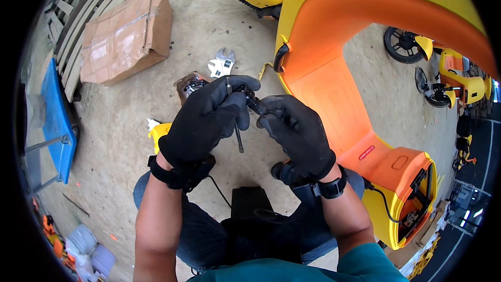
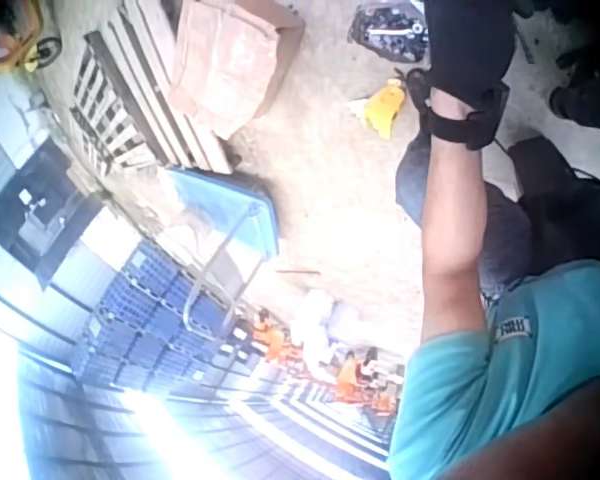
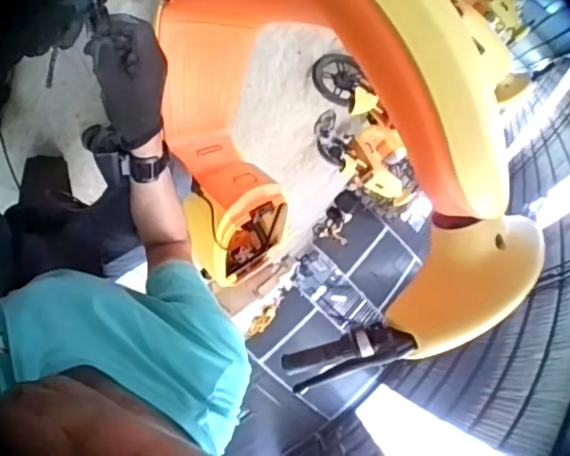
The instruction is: The person assembles a mechanical assembly by inserting a bolt through a bracket and a spacer, then threading a nut onto the end by hand. They hold the components together while positioning a small metal piece and preparing to tighten them.
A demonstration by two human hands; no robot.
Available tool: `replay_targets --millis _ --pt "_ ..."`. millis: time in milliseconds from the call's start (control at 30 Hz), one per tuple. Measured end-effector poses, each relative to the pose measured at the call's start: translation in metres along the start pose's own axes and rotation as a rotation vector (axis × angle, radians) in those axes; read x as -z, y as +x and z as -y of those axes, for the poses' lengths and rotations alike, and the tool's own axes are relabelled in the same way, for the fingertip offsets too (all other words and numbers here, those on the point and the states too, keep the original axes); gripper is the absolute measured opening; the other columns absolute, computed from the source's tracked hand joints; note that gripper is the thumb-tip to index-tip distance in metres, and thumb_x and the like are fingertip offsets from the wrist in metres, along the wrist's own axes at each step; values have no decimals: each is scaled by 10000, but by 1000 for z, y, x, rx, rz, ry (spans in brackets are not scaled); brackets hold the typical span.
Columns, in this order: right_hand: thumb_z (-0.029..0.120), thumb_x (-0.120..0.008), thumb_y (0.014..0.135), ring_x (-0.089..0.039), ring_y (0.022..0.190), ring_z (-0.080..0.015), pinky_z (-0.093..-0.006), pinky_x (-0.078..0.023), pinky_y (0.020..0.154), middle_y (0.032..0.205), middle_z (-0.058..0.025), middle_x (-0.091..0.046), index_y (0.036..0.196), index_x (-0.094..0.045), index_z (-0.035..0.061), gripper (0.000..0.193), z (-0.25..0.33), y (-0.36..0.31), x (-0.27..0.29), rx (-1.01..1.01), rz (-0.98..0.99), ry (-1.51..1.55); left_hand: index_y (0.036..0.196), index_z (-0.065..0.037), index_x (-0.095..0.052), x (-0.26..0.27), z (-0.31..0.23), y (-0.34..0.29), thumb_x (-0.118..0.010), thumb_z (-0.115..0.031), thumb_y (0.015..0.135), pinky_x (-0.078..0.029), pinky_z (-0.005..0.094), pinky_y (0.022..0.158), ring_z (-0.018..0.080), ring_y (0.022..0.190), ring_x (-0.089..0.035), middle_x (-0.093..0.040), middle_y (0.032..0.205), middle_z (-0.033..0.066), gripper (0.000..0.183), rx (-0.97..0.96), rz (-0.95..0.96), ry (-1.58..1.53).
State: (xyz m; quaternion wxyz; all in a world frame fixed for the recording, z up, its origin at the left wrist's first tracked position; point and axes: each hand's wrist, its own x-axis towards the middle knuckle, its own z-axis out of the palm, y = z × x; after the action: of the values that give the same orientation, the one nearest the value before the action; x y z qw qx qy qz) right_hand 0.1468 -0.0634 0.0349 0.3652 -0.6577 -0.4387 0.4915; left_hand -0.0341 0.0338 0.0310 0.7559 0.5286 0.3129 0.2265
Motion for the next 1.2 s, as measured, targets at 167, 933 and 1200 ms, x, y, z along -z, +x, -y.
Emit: replay_targets --millis 167,933,1200 --pt "80 -585 919 -594 691 -107 -269 -479 646 782 -52 -659 1069 -614 18 164 -1 -1 -3 30 -32 -95 1214 -27 -601 0 0 2 -495 -163 967 -358 173 522 25 585 -459 -611 739 12 301 6 -60 28" --pt "56 -590 919 -573 615 -95 -251 -467 589 733 -52 -633 973 -631 -7 92 -6 -2 1 201 -142 -119 1107 -30 -639 5 11 3 -445 -269 1039 -289 173 500 18 557 -369 -545 707 -46 316 98 -179 -151" --pt "38 -578 910 -570 629 -85 -246 -467 599 742 -56 -632 978 -628 -4 95 -10 -3 3 225 -137 -64 1173 -30 -633 5 16 5 -434 -279 1042 -297 175 500 19 554 -376 -544 701 -44 345 92 -126 -160"
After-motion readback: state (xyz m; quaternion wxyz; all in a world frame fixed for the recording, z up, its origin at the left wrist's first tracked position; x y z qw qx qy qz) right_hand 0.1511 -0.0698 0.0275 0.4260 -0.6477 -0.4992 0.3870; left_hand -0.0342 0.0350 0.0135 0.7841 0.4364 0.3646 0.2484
